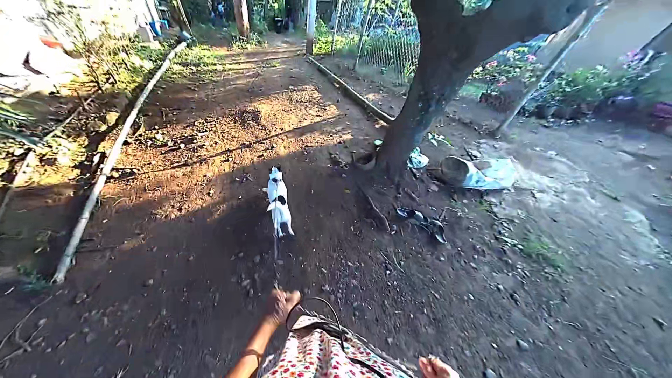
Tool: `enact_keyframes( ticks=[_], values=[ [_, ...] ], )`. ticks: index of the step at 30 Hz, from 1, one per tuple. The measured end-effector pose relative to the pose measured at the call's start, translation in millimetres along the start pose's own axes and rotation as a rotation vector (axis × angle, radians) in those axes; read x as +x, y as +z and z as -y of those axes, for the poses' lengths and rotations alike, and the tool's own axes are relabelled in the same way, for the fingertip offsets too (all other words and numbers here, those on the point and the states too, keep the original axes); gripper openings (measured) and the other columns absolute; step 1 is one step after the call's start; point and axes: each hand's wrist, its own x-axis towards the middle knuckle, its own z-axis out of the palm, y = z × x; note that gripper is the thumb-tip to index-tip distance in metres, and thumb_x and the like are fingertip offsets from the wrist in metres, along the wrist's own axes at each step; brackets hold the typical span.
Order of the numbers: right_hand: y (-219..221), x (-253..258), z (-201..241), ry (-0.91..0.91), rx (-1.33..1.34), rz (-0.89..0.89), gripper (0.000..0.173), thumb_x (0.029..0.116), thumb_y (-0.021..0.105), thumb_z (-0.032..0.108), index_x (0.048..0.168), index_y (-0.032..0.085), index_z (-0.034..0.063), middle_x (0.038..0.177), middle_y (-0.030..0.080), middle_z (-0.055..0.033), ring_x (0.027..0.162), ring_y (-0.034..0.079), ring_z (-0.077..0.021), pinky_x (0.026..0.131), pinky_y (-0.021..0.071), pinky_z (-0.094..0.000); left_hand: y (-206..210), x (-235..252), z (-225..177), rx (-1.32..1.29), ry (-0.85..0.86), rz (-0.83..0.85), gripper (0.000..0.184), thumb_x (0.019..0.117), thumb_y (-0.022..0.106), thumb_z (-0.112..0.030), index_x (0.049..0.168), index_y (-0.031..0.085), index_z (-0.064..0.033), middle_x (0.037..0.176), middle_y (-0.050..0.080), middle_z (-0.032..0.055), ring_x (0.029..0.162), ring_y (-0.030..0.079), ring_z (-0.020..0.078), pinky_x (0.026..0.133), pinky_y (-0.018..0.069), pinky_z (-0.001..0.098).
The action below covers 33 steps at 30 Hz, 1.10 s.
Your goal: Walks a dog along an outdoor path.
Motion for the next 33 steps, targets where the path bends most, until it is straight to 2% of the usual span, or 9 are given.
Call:
enact_keyframes(
  ticks=[3, 7, 11, 15, 21, 25, 27, 29, 33],
  values=[
    [-17, 74, 115, -0.093, 0.584, -0.239, 0.034, 0.1104, 0.039, 0.011, 0.127, 0.051, -0.0173, 0.103, 0.069, -0.0247, 0.087, 0.073, -0.0245, 0.083, 0.0602, -0.0383, -71, 141, -29, -0.075, -0.066, -0.151, 0.045, 0.1072, 0.052, -0.025, 0.094, 0.068, 0.0143, 0.089, 0.066, 0.0272, 0.088, 0.063, 0.0346, 0.088, 0.0476, 0.0534],
    [-83, 201, 260, -0.336, 1.291, -0.398, 0.039, 0.1116, 0.018, 0.021, 0.101, 0.054, 0.0108, 0.087, 0.076, 0.0023, 0.082, 0.075, -0.0125, 0.077, 0.0627, -0.0312, -114, 291, -28, -0.032, -0.076, -0.104, 0.046, 0.1079, 0.051, -0.027, 0.095, 0.068, 0.0136, 0.09, 0.065, 0.0279, 0.087, 0.063, 0.0371, 0.087, 0.047, 0.0553],
    [-101, 332, 349, -0.263, 1.403, -0.455, 0.044, 0.1126, 0.02, 0.023, 0.09, 0.056, 0.0131, 0.075, 0.072, 0.0039, 0.071, 0.073, -0.0102, 0.069, 0.0624, -0.0271, -188, 463, -14, -0.013, -0.038, -0.164, 0.046, 0.1081, 0.05, -0.027, 0.105, 0.067, 0.0159, 0.101, 0.066, 0.0337, 0.1, 0.064, 0.044, 0.095, 0.0464, 0.0599],
    [-92, 436, 432, -0.139, 1.615, -0.492, 0.054, 0.1116, 0.013, 0.032, 0.078, 0.053, 0.0205, 0.065, 0.07, 0.0058, 0.065, 0.072, -0.0105, 0.067, 0.0616, -0.0285, -223, 591, -16, 0.008, -0.004, -0.134, 0.046, 0.105, 0.053, -0.026, 0.085, 0.068, 0.012, 0.082, 0.065, 0.0265, 0.083, 0.064, 0.0378, 0.084, 0.0472, 0.0566],
    [-125, 594, 573, 0.017, 0.72, -0.346, 0.032, 0.11, 0.041, 0.016, 0.102, 0.059, -0.0097, 0.071, 0.064, -0.0036, 0.063, 0.066, -0.0092, 0.065, 0.0586, -0.0265, -358, 773, -51, -0.131, -0.125, -0.333, 0.042, 0.1067, 0.054, -0.022, 0.105, 0.064, 0.0184, 0.102, 0.065, 0.0322, 0.099, 0.062, 0.0371, 0.097, 0.0457, 0.0537],
    [-146, 770, 673, -0.015, 0.394, -0.287, 0.04, 0.1107, 0.042, 0.02, 0.112, 0.06, -0.0162, 0.084, 0.065, -0.0162, 0.074, 0.066, -0.0164, 0.075, 0.0566, -0.0344, -327, 913, -28, -0.104, -0.075, -0.378, 0.043, 0.1027, 0.054, -0.022, 0.072, 0.06, 0.0083, 0.066, 0.055, 0.0132, 0.066, 0.054, 0.0218, 0.07, 0.0462, 0.0431],
    [-165, 857, 727, -0.023, 0.328, -0.282, 0.041, 0.1104, 0.044, 0.02, 0.11, 0.061, -0.0178, 0.087, 0.065, -0.0221, 0.077, 0.065, -0.0227, 0.079, 0.0547, -0.0405, -330, 988, -15, -0.144, -0.175, -0.456, 0.045, 0.104, 0.056, -0.023, 0.091, 0.068, 0.0184, 0.085, 0.067, 0.0325, 0.085, 0.066, 0.0426, 0.085, 0.0498, 0.0596],
    [-179, 921, 791, -0.064, 0.293, -0.204, 0.041, 0.1103, 0.044, 0.022, 0.102, 0.063, -0.0135, 0.077, 0.061, -0.0148, 0.068, 0.062, -0.0183, 0.071, 0.0549, -0.0371, -399, 1062, -28, -0.284, -0.324, -0.56, 0.051, 0.1084, 0.05, -0.03, 0.125, 0.058, 0.0172, 0.12, 0.062, 0.037, 0.115, 0.061, 0.045, 0.105, 0.045, 0.0589],
    [-222, 1012, 930, -0.158, 0.411, -0.203, 0.036, 0.11, 0.043, 0.018, 0.087, 0.059, -0.0045, 0.06, 0.051, 0.0008, 0.049, 0.05, -0.0051, 0.052, 0.0463, -0.0225, -482, 1224, -95, -0.224, -0.241, -0.542, 0.045, 0.1074, 0.052, -0.021, 0.121, 0.059, 0.0208, 0.118, 0.061, 0.0394, 0.115, 0.06, 0.0461, 0.105, 0.0422, 0.0572]
  ],
)
